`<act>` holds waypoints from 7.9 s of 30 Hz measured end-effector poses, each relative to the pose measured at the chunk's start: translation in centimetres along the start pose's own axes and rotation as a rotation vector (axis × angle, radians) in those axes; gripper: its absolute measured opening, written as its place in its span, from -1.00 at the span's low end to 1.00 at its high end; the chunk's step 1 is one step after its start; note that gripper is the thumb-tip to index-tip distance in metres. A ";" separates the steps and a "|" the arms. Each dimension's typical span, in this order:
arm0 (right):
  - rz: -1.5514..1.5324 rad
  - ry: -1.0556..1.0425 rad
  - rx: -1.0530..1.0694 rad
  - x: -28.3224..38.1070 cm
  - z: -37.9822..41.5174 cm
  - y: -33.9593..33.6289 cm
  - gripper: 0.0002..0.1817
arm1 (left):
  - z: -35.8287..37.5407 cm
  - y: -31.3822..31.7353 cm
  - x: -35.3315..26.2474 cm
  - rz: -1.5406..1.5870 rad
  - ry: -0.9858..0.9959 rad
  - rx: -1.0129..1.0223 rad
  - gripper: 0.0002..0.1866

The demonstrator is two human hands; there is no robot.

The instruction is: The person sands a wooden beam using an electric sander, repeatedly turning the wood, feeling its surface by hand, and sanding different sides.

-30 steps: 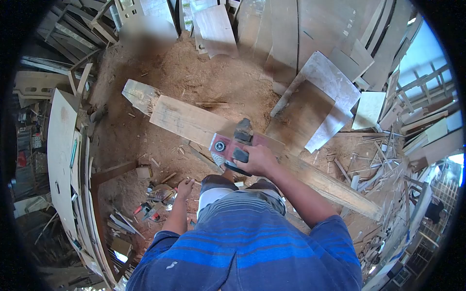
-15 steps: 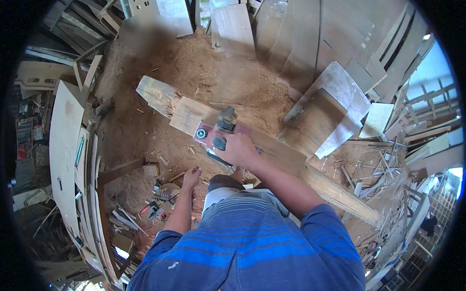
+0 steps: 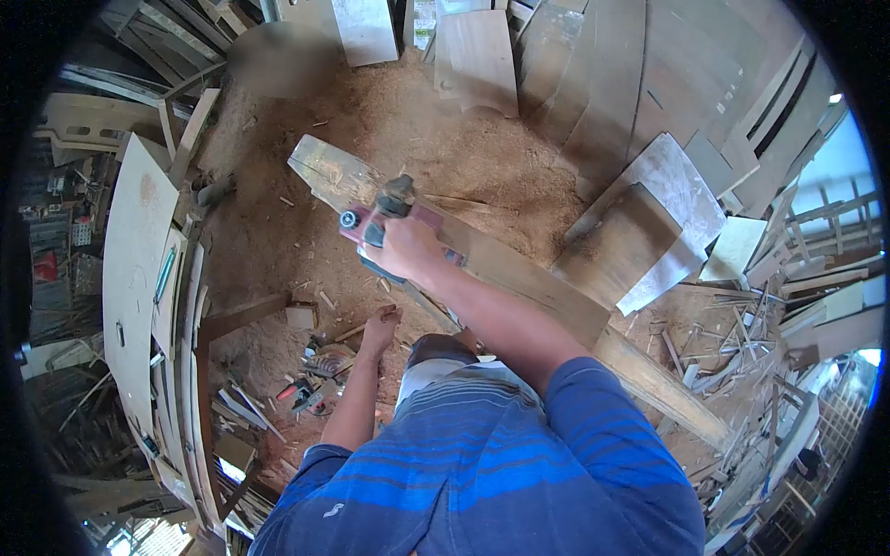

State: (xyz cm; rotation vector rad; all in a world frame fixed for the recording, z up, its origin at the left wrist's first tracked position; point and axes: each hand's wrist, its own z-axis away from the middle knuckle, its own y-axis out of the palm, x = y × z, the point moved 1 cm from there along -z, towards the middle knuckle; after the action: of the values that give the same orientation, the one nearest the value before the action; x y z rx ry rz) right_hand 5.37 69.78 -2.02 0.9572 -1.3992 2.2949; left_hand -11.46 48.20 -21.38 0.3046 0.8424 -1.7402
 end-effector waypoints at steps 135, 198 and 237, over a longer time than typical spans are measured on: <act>-0.096 0.519 -0.247 -30.3 46.8 -20.9 -0.56 | -0.9 10.9 -9.1 0.081 0.399 -0.238 -0.10; 0.055 0.080 -0.008 -8.9 0.6 -8.4 -0.56 | 3.7 11.2 -14.0 0.054 0.088 -0.164 -0.02; -0.194 -0.216 -0.128 -1.0 -11.4 -4.5 -0.47 | 3.7 11.0 -13.5 0.039 0.270 -0.205 -0.05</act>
State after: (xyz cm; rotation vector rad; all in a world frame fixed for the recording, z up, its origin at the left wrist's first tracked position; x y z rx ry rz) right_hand 4.16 81.93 -3.13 1.2692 -1.4445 1.9845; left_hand 3.99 54.28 -15.03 0.4207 1.1933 -1.5817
